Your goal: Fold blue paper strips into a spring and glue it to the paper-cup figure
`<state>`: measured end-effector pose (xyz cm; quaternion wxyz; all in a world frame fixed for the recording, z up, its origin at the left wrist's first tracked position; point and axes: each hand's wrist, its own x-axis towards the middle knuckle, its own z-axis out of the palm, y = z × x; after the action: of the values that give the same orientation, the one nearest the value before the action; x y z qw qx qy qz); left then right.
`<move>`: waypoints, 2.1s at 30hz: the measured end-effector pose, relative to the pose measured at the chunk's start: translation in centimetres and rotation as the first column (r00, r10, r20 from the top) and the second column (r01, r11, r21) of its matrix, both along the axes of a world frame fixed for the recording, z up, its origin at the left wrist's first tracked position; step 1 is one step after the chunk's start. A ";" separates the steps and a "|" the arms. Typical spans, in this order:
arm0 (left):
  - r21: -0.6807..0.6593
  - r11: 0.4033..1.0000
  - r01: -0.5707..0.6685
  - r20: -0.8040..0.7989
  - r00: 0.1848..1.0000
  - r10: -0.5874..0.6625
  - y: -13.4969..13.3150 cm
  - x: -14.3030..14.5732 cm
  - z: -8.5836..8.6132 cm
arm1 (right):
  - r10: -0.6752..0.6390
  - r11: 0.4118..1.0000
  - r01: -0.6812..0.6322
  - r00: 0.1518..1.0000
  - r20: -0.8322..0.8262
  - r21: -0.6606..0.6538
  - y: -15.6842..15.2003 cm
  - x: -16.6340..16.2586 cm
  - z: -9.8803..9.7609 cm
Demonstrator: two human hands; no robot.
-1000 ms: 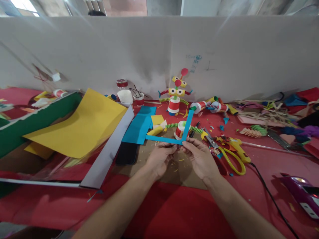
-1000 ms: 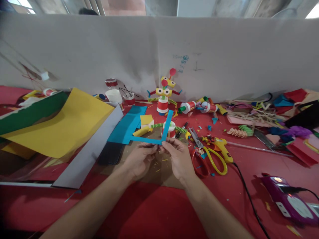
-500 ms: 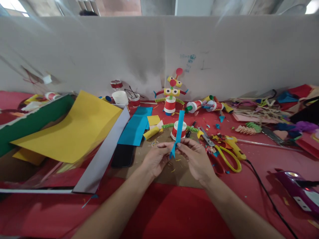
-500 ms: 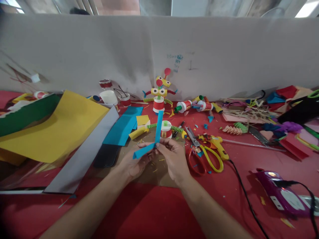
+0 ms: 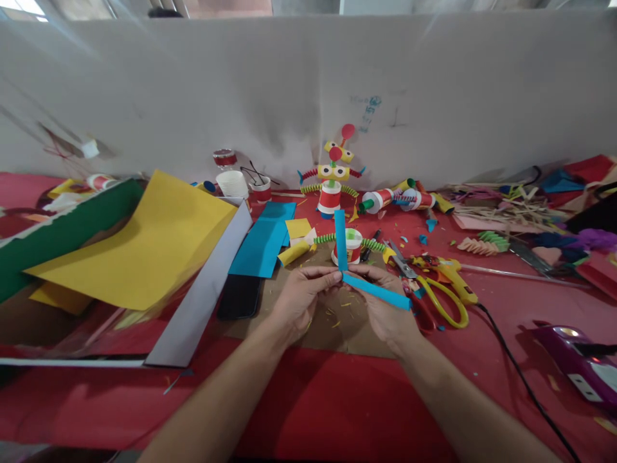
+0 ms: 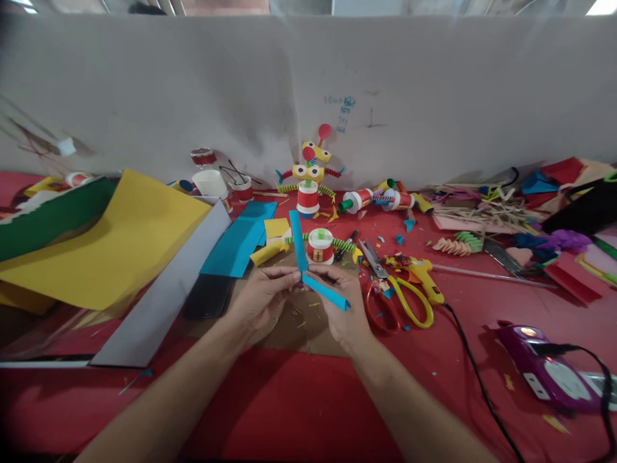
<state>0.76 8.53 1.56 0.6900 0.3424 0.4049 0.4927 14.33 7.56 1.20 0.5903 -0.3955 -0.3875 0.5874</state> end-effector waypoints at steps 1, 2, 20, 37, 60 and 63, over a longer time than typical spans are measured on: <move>0.016 1.000 -0.010 0.004 1.000 0.010 0.0 0.0 -0.1 | -0.009 1.000 0.009 1.000 -0.005 0.000 0.0 -0.1 -0.1; 0.030 0.999 -0.026 0.005 1.000 0.026 0.0 0.1 -0.2 | -0.023 1.000 0.023 1.000 -0.011 0.003 -0.1 -0.1 -0.1; -0.053 0.993 -0.104 0.164 0.980 0.111 -0.5 1.1 0.0 | -0.110 0.993 0.108 0.993 0.052 0.039 0.0 -0.7 -0.3; -0.130 0.991 -0.042 0.207 0.976 0.069 -0.1 0.5 -0.4 | -0.015 0.983 -0.028 0.972 0.234 0.179 -0.8 -0.5 0.0; -0.241 0.969 -0.052 0.315 0.940 0.129 -1.0 1.4 -1.0 | -0.048 0.976 -0.031 0.933 0.356 0.213 -0.9 -0.8 1.1; -0.226 0.973 -0.054 0.337 0.933 0.130 -1.0 1.3 -0.9 | -0.019 0.973 -0.061 0.940 0.342 0.223 -0.7 -0.7 0.8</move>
<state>2.11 7.52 0.69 0.7596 0.1542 0.3420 0.5313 13.66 6.81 1.96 0.5495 -0.4161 -0.5535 0.4674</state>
